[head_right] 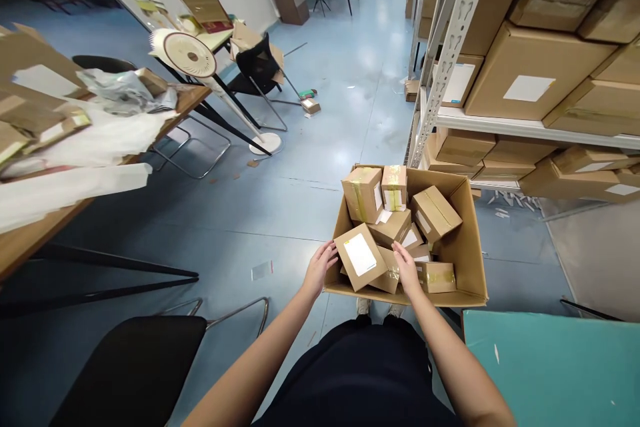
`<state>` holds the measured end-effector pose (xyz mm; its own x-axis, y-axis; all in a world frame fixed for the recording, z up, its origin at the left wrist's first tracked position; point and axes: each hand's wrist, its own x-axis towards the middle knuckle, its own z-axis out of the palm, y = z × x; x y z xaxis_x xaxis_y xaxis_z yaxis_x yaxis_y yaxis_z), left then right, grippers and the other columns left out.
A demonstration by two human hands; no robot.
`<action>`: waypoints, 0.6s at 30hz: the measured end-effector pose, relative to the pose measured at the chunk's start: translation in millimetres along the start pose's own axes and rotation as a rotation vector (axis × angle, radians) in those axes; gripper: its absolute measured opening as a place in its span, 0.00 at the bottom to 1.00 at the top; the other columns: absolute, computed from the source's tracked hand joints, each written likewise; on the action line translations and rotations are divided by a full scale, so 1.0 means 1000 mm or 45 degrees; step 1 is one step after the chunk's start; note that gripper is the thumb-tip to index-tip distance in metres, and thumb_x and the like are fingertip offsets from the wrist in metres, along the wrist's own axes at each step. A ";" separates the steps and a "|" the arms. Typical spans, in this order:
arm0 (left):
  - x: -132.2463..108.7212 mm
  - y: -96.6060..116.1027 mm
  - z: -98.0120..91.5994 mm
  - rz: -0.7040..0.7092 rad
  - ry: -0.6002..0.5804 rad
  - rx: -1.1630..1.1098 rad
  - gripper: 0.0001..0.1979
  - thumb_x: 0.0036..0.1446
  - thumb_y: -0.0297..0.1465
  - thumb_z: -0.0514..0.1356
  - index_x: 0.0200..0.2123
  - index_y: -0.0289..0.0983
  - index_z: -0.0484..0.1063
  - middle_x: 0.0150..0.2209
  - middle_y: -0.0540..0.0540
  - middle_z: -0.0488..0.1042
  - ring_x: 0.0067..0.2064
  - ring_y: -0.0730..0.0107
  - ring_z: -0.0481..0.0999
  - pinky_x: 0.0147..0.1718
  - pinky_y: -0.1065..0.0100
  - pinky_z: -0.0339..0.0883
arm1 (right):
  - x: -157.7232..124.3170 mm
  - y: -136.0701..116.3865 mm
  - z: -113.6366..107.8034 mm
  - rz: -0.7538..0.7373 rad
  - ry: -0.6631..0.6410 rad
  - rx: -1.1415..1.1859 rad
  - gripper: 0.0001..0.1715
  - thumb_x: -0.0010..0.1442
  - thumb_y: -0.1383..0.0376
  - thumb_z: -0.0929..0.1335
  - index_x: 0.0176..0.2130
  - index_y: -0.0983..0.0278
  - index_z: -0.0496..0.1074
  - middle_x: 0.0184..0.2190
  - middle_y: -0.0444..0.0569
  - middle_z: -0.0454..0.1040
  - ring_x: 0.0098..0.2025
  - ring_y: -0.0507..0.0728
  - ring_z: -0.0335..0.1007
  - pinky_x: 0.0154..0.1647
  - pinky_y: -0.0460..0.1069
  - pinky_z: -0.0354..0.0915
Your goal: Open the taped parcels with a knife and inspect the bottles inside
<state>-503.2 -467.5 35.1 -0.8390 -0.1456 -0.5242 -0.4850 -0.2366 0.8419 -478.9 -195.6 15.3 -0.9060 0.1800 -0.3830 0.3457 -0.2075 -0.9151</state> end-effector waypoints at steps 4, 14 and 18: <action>0.043 0.029 0.007 0.067 0.003 -0.001 0.25 0.62 0.44 0.60 0.59 0.40 0.69 0.63 0.37 0.69 0.62 0.54 0.70 0.57 0.58 0.68 | 0.039 -0.011 0.019 0.005 0.018 -0.057 0.35 0.54 0.44 0.72 0.56 0.57 0.75 0.60 0.52 0.73 0.64 0.66 0.65 0.67 0.64 0.58; 0.179 0.084 0.046 0.177 0.046 0.060 0.24 0.62 0.43 0.60 0.58 0.38 0.68 0.64 0.37 0.67 0.62 0.55 0.68 0.56 0.57 0.66 | 0.167 -0.027 0.087 -0.103 -0.021 -0.168 0.37 0.61 0.44 0.66 0.62 0.59 0.70 0.64 0.50 0.68 0.67 0.64 0.60 0.67 0.61 0.57; 0.221 0.084 0.052 0.258 0.103 0.107 0.22 0.61 0.43 0.61 0.55 0.37 0.70 0.62 0.37 0.68 0.62 0.57 0.68 0.58 0.58 0.62 | 0.203 -0.017 0.102 -0.139 0.031 -0.209 0.40 0.63 0.43 0.63 0.65 0.61 0.65 0.65 0.49 0.66 0.70 0.64 0.55 0.70 0.61 0.51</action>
<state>-742.1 -470.0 -3.4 -0.9006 -0.2594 -0.3488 -0.3299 -0.1144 0.9371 -693.5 -254.1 -33.4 -0.9348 0.2161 -0.2819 0.2830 -0.0264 -0.9588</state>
